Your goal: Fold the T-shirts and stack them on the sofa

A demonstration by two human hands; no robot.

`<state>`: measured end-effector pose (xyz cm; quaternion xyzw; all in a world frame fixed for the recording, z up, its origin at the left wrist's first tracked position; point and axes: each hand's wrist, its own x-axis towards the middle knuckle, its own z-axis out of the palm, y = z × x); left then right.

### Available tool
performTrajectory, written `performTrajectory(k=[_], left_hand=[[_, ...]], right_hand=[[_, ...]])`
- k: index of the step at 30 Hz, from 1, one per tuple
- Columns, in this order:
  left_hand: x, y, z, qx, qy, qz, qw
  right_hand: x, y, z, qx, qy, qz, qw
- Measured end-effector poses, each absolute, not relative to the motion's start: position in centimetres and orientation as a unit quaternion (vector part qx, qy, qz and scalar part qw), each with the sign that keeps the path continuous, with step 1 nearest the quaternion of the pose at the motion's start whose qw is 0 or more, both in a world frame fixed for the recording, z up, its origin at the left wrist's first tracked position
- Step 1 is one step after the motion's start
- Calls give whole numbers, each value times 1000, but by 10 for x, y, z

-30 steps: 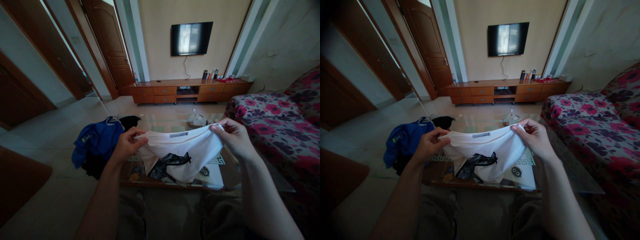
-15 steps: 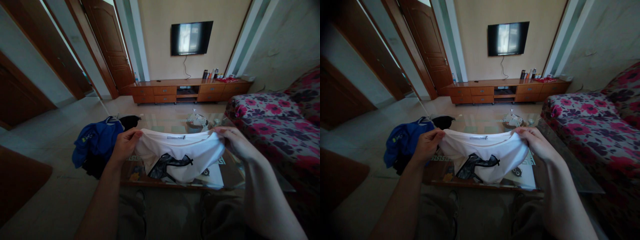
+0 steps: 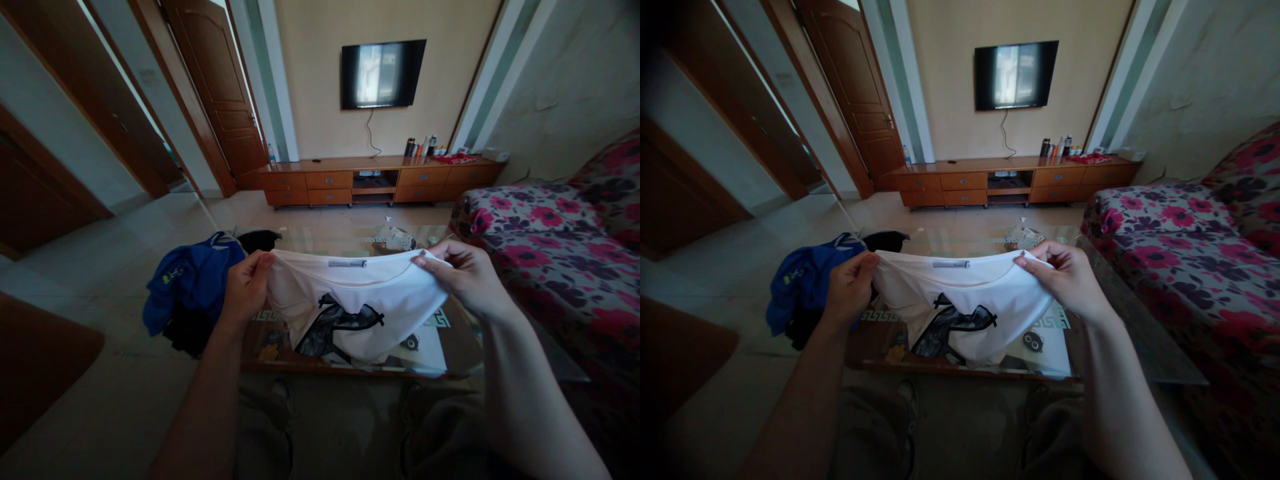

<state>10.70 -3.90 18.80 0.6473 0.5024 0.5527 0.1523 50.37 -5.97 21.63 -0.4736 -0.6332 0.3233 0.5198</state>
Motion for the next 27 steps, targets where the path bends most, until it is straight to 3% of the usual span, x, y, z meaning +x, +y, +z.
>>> performTrajectory(k=[5,10,12,18,27], left_hand=[[110,-37,184,633,501,556,198],[104,-37,180,638,434,508,382],[101,-36,180,649,420,487,407],[101,-30,178,666,487,500,263],[93,-23,169,667,586,458,43]], right_hand=[[502,-61,219,-482,-630,324,517],[506,-63,223,-484,-632,375,476],[510,-62,221,-478,-633,405,455],[520,-56,212,-464,-578,465,484],[513,-59,217,-471,-637,396,464]])
